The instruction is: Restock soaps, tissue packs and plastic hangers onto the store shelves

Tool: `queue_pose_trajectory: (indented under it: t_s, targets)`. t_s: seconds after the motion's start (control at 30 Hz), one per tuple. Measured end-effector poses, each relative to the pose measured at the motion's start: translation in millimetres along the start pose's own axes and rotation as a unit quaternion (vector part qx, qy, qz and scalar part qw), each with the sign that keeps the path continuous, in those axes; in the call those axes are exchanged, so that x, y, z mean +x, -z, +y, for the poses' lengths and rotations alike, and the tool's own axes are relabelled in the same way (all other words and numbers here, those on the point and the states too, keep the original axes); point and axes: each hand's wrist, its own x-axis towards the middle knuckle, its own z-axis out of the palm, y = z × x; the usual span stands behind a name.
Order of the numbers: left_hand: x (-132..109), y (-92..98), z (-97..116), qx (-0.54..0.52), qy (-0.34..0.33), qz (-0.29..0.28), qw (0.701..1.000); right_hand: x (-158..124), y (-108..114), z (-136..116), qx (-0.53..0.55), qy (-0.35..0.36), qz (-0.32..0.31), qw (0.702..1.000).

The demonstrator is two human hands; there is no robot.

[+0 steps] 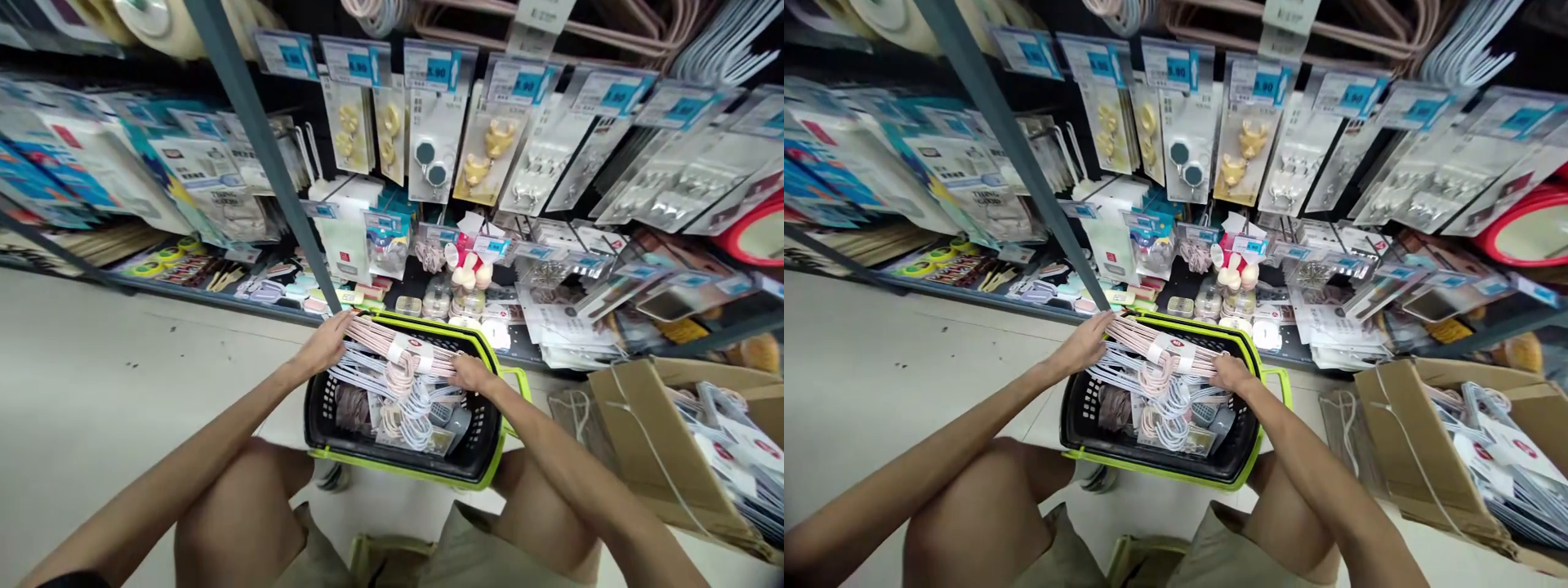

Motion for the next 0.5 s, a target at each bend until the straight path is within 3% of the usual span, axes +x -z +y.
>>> queue_pose_trajectory:
  t_s: [0.07, 0.17, 0.3, 0.4, 0.47, 0.5]
  targets:
    - [14.9, -4.1, 6.3, 0.019, -0.009, -0.022, 1.000, 0.2, 3.8, -1.9, 0.005, -0.001, 0.023, 1.000]
    - [27.7, -8.2, 10.7, 0.056, 0.052, -0.010, 0.997, -1.5, 14.9, -6.1, 0.013, -0.004, 0.079, 0.997]
    - [22.8, 15.3, 12.9, 0.077, 0.093, 0.026, 0.992, -12.3, 38.9, -13.4, 0.046, 0.039, 0.223, 0.973]
    - [15.4, 46.9, 23.5, 0.039, 0.128, 0.157, 0.978, -23.6, 58.5, -15.9, 0.088, 0.054, 0.360, 0.927]
    - [13.8, 60.9, 33.0, -0.029, 0.163, 0.257, 0.952, -27.7, 68.1, -14.0, 0.101, 0.002, 0.388, 0.916]
    - [13.8, 63.5, 37.0, -0.071, 0.186, 0.274, 0.941, -28.0, 70.8, -12.0, 0.107, -0.030, 0.379, 0.919]
